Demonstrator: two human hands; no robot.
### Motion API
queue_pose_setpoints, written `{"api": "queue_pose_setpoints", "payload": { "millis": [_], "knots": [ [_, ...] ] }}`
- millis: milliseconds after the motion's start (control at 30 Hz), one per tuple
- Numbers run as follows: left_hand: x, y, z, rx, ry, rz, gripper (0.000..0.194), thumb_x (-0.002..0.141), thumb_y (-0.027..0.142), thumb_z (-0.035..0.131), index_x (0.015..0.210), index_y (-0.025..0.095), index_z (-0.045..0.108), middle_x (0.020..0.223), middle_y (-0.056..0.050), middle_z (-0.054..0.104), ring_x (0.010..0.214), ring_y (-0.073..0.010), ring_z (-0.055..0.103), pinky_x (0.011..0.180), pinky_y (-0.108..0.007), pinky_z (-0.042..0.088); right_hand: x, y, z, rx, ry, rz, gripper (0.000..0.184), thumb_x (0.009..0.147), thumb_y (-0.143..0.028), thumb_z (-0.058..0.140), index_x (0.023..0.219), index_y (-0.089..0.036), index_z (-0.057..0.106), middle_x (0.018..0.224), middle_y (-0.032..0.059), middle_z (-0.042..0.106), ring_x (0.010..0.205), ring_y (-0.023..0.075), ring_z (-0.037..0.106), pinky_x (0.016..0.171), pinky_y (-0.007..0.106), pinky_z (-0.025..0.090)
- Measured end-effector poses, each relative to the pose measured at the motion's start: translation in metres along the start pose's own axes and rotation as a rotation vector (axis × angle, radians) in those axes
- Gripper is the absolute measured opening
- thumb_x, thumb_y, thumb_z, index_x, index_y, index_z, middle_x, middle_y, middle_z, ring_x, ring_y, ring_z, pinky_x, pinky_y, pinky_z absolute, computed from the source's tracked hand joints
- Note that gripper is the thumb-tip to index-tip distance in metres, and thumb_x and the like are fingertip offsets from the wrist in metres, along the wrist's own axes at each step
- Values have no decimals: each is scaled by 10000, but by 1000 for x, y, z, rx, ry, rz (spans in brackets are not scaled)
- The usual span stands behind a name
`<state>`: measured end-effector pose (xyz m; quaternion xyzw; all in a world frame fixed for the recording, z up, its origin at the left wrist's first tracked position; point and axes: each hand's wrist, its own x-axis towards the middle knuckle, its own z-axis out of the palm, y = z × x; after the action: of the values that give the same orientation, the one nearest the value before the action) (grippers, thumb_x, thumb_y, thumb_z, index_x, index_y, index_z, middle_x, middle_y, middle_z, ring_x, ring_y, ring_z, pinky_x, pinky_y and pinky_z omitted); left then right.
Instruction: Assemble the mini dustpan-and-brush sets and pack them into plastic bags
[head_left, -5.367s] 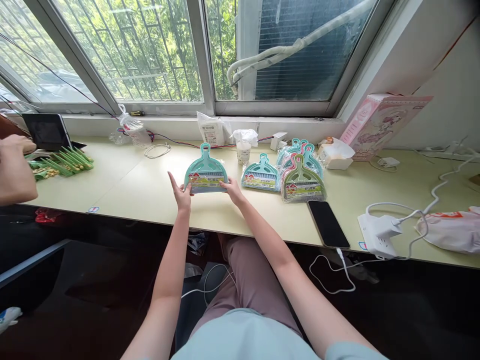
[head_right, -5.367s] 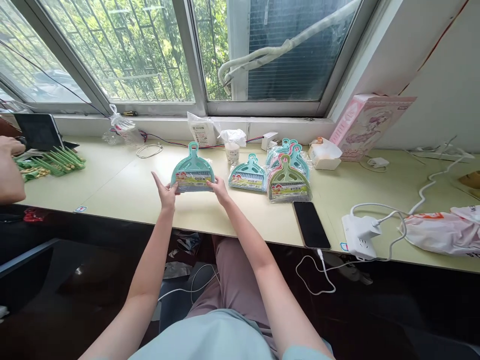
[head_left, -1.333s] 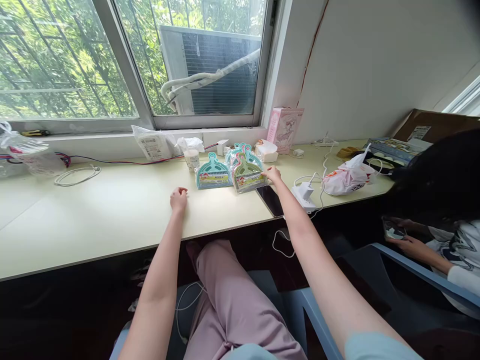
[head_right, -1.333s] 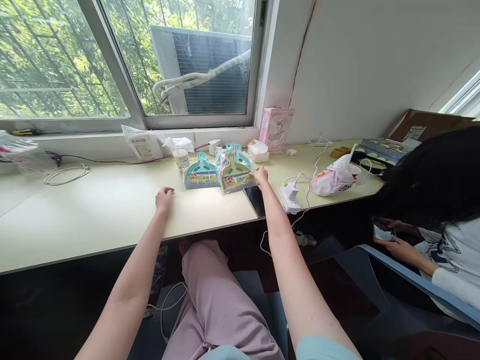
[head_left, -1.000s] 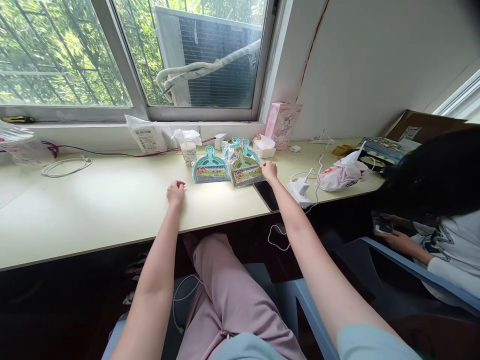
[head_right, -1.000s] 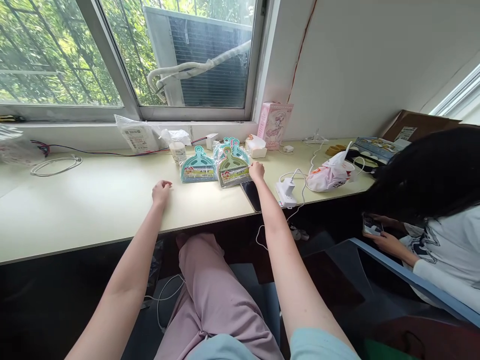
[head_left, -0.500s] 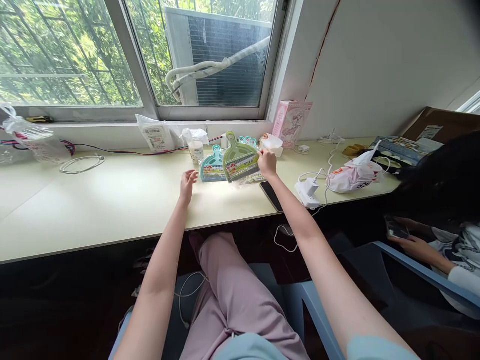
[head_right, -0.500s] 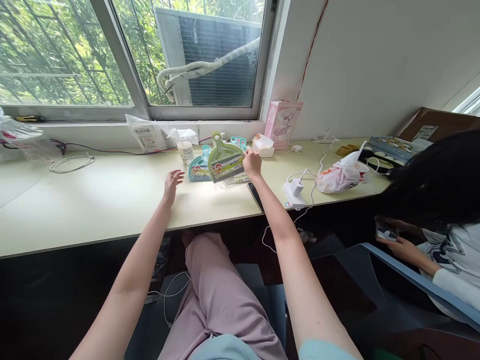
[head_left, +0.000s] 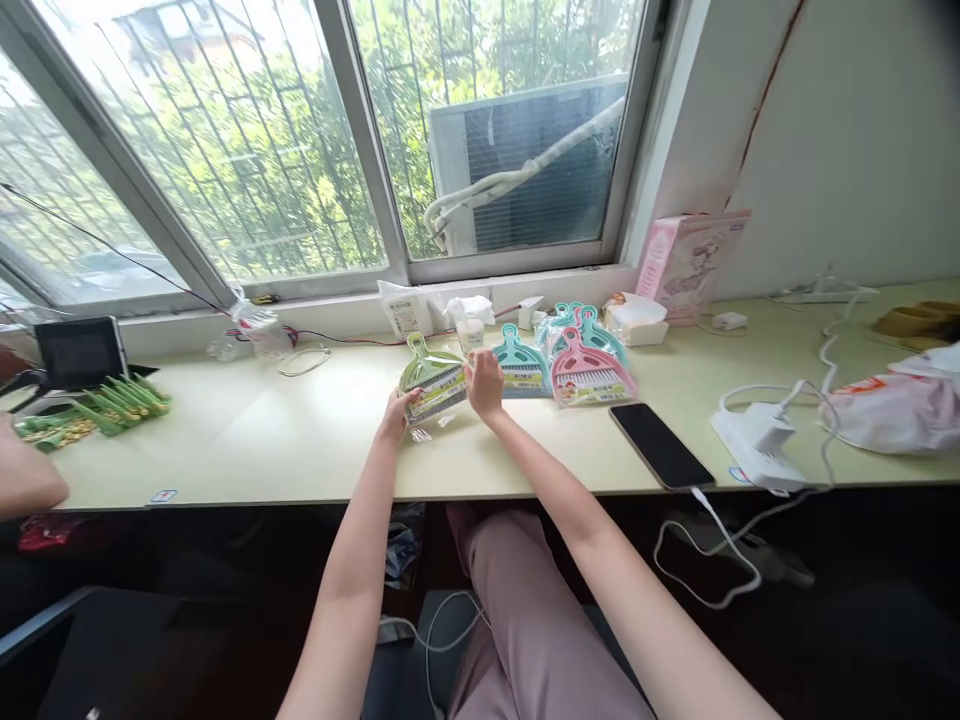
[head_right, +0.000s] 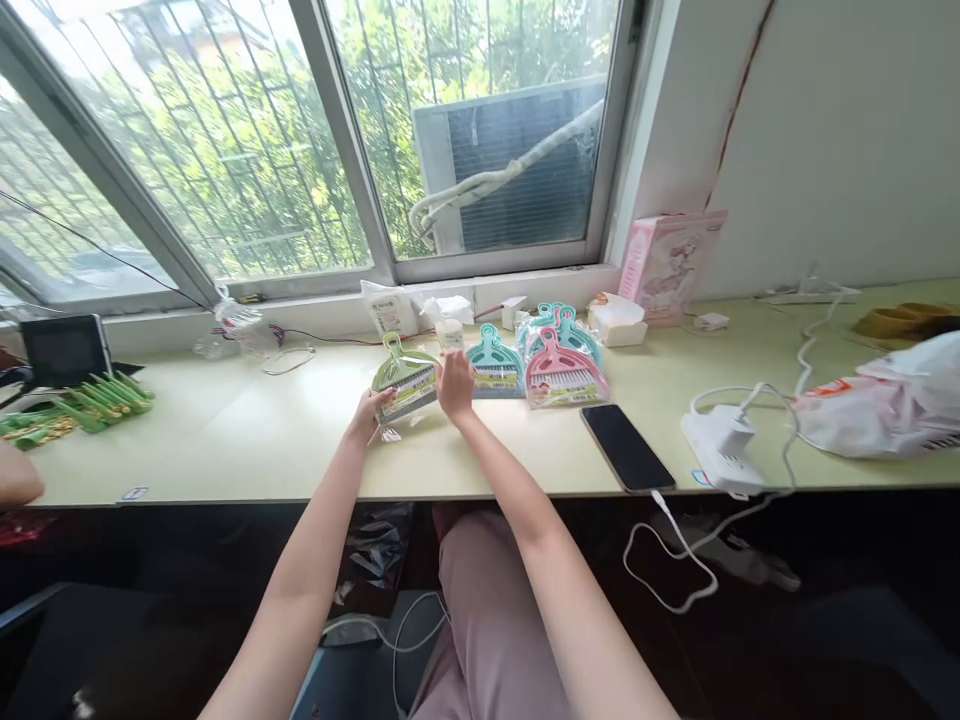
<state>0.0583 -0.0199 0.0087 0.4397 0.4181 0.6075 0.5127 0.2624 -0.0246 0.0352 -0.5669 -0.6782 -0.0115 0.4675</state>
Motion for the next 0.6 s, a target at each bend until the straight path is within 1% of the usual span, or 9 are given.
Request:
{"api": "queue_pose_setpoints", "payload": {
  "millis": [33,100,133,167,233,333,433,500,600],
  "knots": [
    [2,-3,-6,-3,36,9,486,646,247,828,1086,154,642,984,-101,763,919,-277,746,910,-448,601,-7,-6,8,21,-18,-74,259,1045,-241,431,1212,-164,614,1279,158,638,1192,281,575,994,400,436],
    [7,-8,-12,-17,112,35,469,653,228,824,1074,157,627,975,-100,760,933,-278,748,929,-459,597,-20,-15,20,77,-153,-268,221,1039,-242,449,1112,-197,653,1200,127,678,1160,267,597,1029,401,415],
    [10,-11,-13,-26,145,53,464,662,223,820,1076,157,621,979,-101,758,949,-280,748,942,-463,593,-25,-17,24,115,-219,-316,216,1039,-247,455,1055,-205,667,1142,116,697,1125,259,616,1023,392,422],
    [11,-12,-14,-35,169,67,460,675,221,814,1086,157,617,988,-104,756,968,-283,747,956,-466,589,-29,-19,28,162,-280,-318,217,1036,-250,466,994,-210,675,1084,107,711,1082,251,637,1000,377,441],
    [13,-13,-15,-50,191,73,461,706,218,797,1124,155,613,1011,-112,756,1006,-291,743,974,-471,585,-32,-17,33,292,-362,-181,232,1022,-249,502,871,-214,675,958,81,728,960,230,679,926,344,492],
    [11,-13,-15,-77,185,48,520,750,209,766,1237,169,586,1076,-120,756,1049,-300,736,971,-473,593,-29,-9,38,577,-408,195,268,994,-251,561,744,-215,651,789,28,717,717,178,694,797,309,556],
    [5,-11,-13,-96,158,41,594,752,193,749,1314,192,557,1170,-122,739,1100,-306,721,978,-475,591,-25,-2,38,902,-378,543,195,956,-249,631,768,-203,655,747,-1,713,575,134,675,726,300,601],
    [0,-8,-12,-91,158,36,603,731,188,750,1306,188,570,1205,-125,728,1130,-314,707,991,-480,582,-23,0,36,1070,-333,674,81,908,-214,698,841,-202,653,758,-13,725,591,124,694,758,302,626],
    [-6,-3,-10,-60,103,27,560,722,229,762,1258,161,614,1227,-140,720,1179,-330,682,1028,-487,556,-23,-3,32,1172,-269,725,155,845,-179,771,892,-210,626,758,-30,728,670,121,725,860,306,638]
  ]
}}
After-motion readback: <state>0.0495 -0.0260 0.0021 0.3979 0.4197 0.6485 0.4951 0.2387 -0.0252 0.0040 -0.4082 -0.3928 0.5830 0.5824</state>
